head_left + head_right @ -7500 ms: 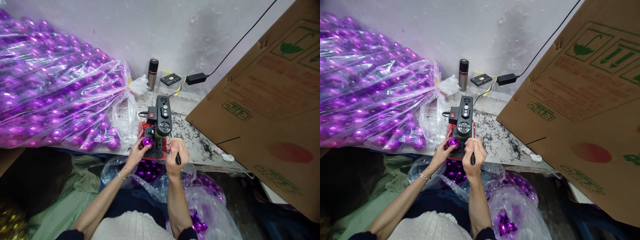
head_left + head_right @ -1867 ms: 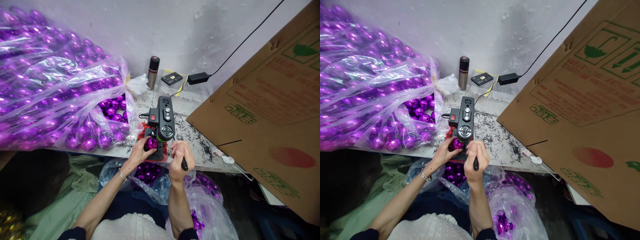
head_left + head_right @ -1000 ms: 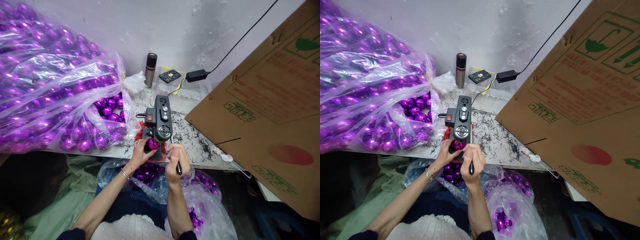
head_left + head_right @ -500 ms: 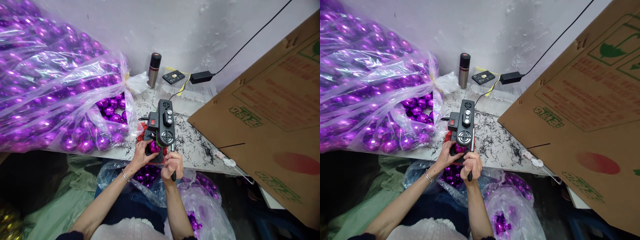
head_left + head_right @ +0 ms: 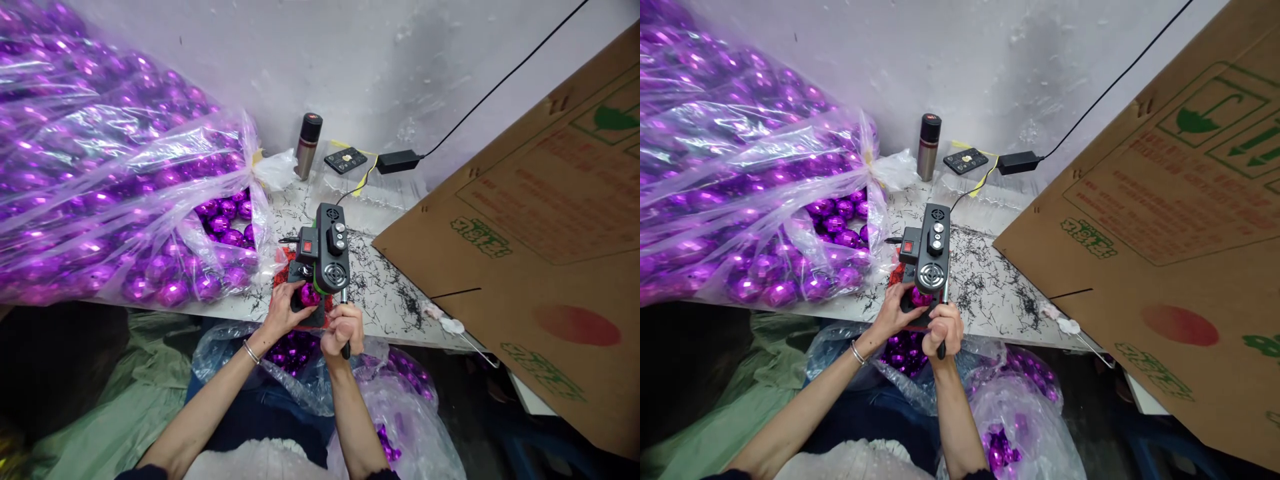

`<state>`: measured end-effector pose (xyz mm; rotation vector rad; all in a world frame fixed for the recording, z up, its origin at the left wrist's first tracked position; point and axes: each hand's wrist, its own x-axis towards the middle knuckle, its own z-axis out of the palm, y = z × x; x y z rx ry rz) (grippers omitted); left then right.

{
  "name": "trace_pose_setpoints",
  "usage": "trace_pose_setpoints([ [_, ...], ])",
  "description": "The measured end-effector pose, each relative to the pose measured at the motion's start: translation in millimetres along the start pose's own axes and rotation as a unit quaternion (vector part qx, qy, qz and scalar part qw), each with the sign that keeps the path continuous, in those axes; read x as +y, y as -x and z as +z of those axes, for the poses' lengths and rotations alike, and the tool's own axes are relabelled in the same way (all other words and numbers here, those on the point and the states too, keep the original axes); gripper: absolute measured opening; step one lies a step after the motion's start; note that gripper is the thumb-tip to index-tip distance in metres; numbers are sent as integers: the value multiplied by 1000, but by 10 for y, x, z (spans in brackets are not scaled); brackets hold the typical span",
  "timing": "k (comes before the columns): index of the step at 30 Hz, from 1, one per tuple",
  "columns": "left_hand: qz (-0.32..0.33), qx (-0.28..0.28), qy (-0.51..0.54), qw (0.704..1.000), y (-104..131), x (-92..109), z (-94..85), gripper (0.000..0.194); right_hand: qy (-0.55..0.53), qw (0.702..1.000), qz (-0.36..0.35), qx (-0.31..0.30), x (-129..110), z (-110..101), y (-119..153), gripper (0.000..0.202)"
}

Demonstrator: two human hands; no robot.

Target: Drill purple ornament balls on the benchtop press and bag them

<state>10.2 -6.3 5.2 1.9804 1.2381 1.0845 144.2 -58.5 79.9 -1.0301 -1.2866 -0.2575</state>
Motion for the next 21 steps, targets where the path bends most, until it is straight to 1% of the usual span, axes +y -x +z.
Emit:
trace_pose_setpoints([
  [7, 6, 1, 1, 1000, -28, -26, 24, 54, -49, 998, 27, 13, 60, 37, 73, 34],
  [11, 16, 10, 11, 1000, -40, -46, 58, 57, -26, 999, 19, 12, 74, 51, 77, 37],
  [14, 19, 14, 21, 1000, -73, -58, 78, 58, -17, 1000, -4, -3, 88, 46, 60, 39],
  [16, 16, 15, 25, 999, -108, -63, 88, 58, -15, 1000, -14, -5, 70, 32, -3, 43],
  [18, 16, 14, 28, 999, -126, -65, 93, 59, -18, 1000, -5, 0, 11, 8, -130, 45],
  [20, 28, 12, 30, 999, -82, -58, 89, 60, -22, 999, 27, -3, -86, -24, -310, 43],
  [21, 43, 10, 29, 999, -24, -49, 82, 61, -25, 999, 44, -3, -141, -40, -404, 43],
])
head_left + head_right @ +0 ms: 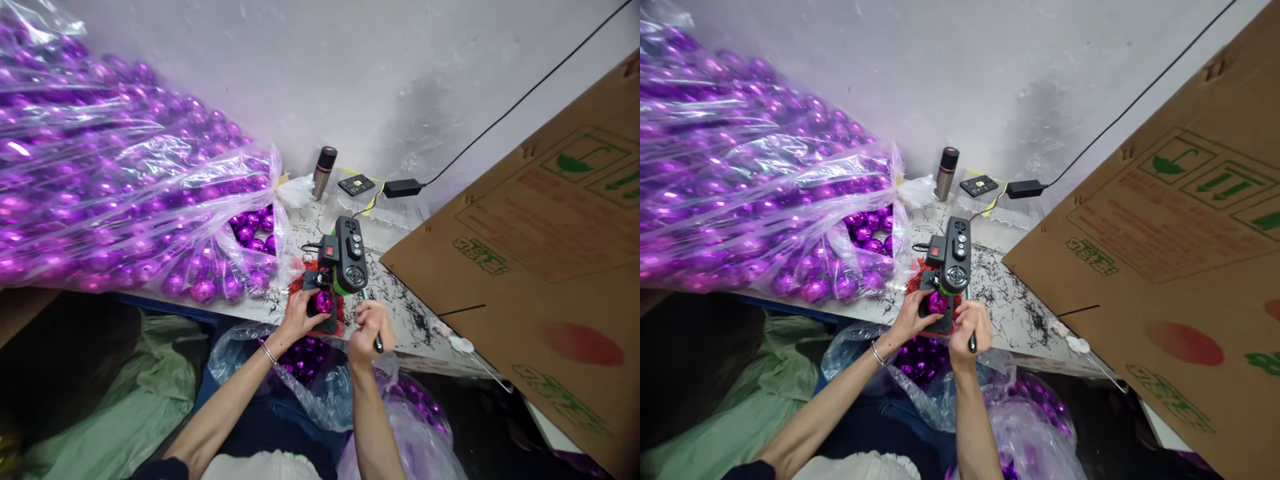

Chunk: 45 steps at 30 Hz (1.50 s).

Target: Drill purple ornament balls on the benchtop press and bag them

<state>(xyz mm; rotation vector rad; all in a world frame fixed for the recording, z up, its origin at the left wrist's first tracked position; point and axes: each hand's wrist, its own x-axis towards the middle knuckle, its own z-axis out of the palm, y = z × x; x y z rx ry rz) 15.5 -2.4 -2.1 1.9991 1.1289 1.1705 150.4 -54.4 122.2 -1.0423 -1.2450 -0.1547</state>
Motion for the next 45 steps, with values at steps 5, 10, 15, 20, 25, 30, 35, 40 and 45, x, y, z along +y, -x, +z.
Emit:
trace_pose_setpoints([
  [5, 129, -35, -36, 990, 458, 160, -172, 79, -2, 997, 78, -22, -177, -50, -198, 48],
  [10, 105, 64, -82, 989, 13, 124, -794, 44, 7, 1000, 18, -23, -79, -39, -1, 47],
  [15, -115, 19, -247, 962, -1219, -236, -1439, 40, -4, 1000, 13, -18, -55, -9, 61, 44],
  [20, -111, -92, -254, 957, -1664, -402, -1398, 50, -12, 1000, 2, -16, -91, 27, 37, 43],
  [25, -146, -138, -245, 948, -1786, -361, -1222, 58, -14, 1000, -2, -9, -107, 41, 29, 42],
  [30, -199, -98, -222, 949, -1800, -194, -1431, 70, -8, 999, -12, -38, -88, -1, 31, 40],
  [35, -228, 29, 104, 968, -1162, 201, -1663, 73, 2, 999, 12, -30, -129, 4, -1, 40],
  [40, -293, -24, 342, 892, -342, 477, -1239, 60, -8, 998, 46, -30, -225, 13, -118, 41],
  [45, -344, 15, 335, 877, -76, 303, -646, 70, -7, 999, 14, -45, -233, -10, -161, 39],
])
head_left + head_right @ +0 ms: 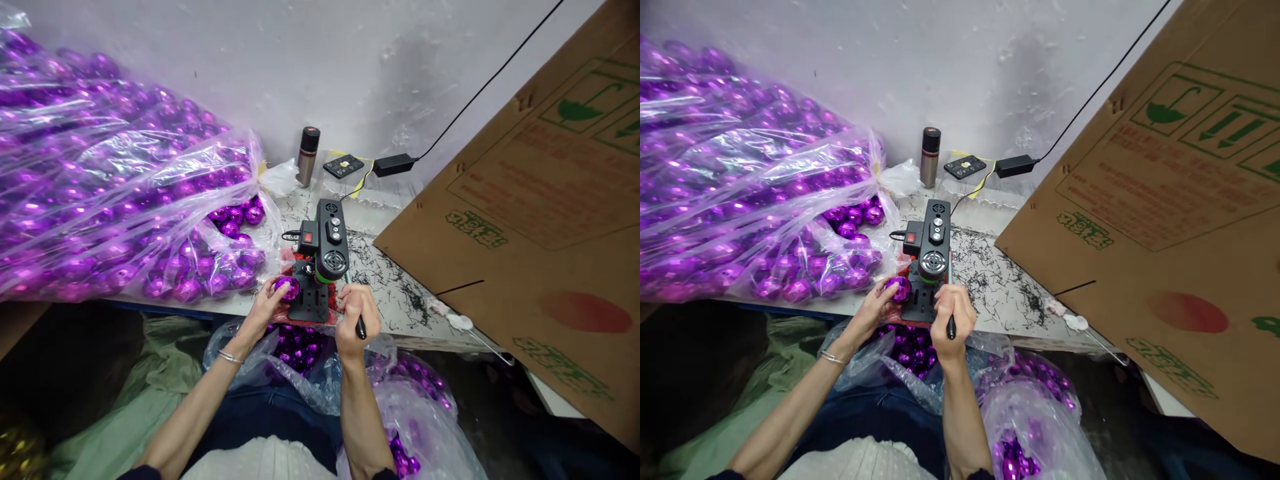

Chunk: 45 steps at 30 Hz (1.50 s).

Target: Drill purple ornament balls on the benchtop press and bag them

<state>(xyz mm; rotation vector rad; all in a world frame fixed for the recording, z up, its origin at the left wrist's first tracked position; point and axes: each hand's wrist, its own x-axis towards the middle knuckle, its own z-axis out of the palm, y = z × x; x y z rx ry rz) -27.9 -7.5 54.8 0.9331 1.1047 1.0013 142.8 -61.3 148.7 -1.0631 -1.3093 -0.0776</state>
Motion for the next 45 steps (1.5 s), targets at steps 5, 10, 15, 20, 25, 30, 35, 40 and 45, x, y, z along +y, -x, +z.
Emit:
trace_pose_setpoints([
  [5, 113, 20, -143, 983, -146, -214, 93, 59, 16, 1000, -22, -8, 5, -9, 8, 37],
  [10, 222, 6, -313, 923, -149, -274, 107, 57, 17, 999, -24, -13, -16, -16, 8, 36],
  [15, 291, -13, -397, 870, -196, -313, 138, 60, 36, 999, -15, -14, -19, -24, 30, 36],
  [20, 313, -27, -409, 857, -270, -322, 203, 53, 41, 999, -7, -12, -26, -21, 27, 37],
  [25, 317, -35, -420, 850, -340, -351, 259, 44, 42, 999, -15, -18, -20, -28, 23, 37],
  [30, 306, -22, -437, 845, -366, -400, 338, 46, 32, 999, -16, -12, -17, -33, 36, 37],
  [35, 290, -34, -444, 847, -352, -387, 362, 48, 28, 1000, -7, -7, 53, -12, 167, 35],
  [40, 286, -45, -449, 845, -337, -358, 351, 48, 4, 1000, -18, 26, 204, 76, 381, 36],
  [45, 286, -42, -461, 839, -330, -370, 353, 49, 17, 998, -35, 47, 285, 121, 455, 38],
])
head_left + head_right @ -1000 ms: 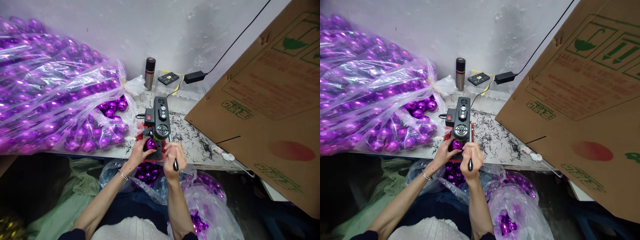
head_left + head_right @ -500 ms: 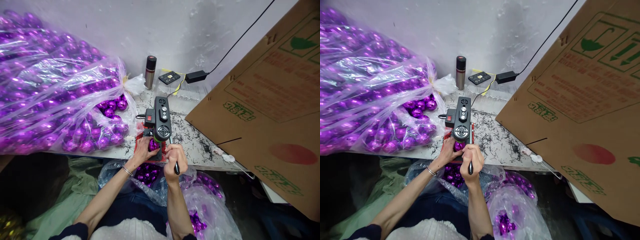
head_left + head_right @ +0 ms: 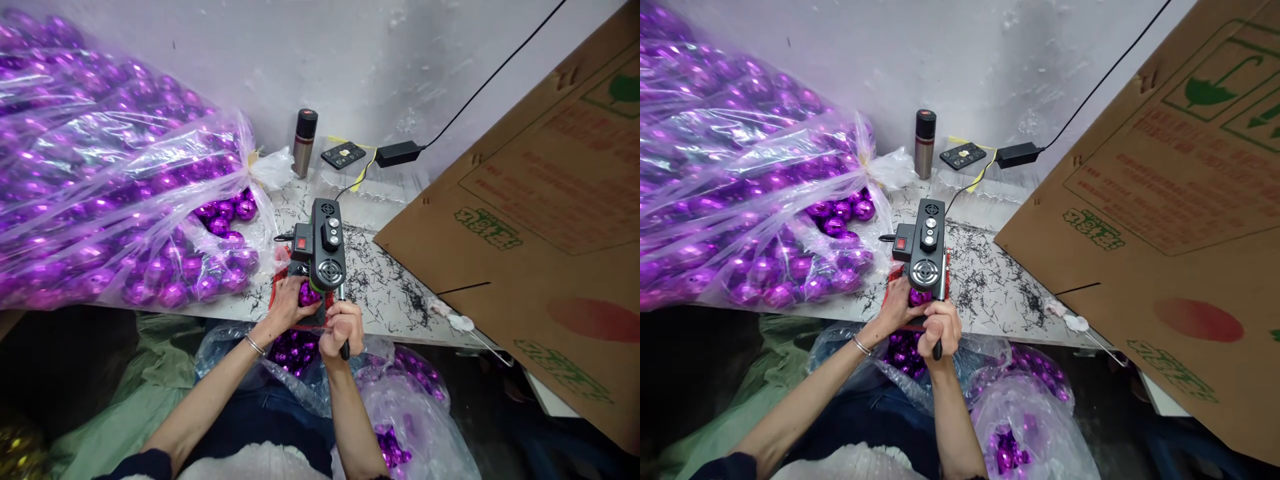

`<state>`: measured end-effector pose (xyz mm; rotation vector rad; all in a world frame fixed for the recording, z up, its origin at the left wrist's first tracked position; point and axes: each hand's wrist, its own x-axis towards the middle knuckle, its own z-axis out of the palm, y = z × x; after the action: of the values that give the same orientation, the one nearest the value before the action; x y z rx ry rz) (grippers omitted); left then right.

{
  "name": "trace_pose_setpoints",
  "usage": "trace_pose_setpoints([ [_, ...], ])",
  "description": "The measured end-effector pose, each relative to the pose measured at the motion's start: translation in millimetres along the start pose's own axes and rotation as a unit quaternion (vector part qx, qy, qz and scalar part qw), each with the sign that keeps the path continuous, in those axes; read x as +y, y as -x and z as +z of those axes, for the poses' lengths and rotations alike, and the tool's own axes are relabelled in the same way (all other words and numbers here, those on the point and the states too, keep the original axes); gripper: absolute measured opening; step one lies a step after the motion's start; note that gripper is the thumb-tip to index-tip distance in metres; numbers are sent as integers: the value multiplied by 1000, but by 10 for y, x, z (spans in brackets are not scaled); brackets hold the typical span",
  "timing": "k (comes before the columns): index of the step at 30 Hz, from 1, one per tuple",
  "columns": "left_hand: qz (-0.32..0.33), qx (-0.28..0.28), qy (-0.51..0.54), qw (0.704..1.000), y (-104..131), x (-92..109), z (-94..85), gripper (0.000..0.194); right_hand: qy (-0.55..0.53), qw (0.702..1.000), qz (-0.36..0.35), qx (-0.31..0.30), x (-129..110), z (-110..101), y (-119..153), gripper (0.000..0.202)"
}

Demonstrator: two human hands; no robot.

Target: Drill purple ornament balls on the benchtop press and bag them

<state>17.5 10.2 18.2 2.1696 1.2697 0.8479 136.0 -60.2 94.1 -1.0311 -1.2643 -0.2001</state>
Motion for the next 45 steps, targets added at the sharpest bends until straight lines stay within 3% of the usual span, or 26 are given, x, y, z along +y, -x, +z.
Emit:
trace_pose_setpoints([
  [17, 14, 10, 1, 1000, -3, -23, 41, 52, -16, 999, -39, 16, 84, 49, -2, 38],
  [30, 1, 8, 28, 1000, -34, 24, 45, 55, -33, 999, -13, 14, 249, 60, 203, 39],
  [35, 1, 11, 40, 999, -77, 53, 54, 59, -37, 999, 16, 4, 114, -16, 6, 42],
  [37, 13, 13, 43, 999, -9, 60, 54, 62, -41, 997, 65, -6, -10, -69, -177, 41],
  [40, 56, 8, 35, 998, 290, 83, 21, 64, -30, 992, 122, -14, -172, -114, -406, 43],
  [43, 108, -6, 14, 994, 639, 114, -102, 76, -17, 993, 119, -20, -227, -109, -451, 44],
  [45, 130, 0, 16, 991, 668, 105, -269, 83, -16, 995, 95, -19, -214, -92, -397, 44],
])
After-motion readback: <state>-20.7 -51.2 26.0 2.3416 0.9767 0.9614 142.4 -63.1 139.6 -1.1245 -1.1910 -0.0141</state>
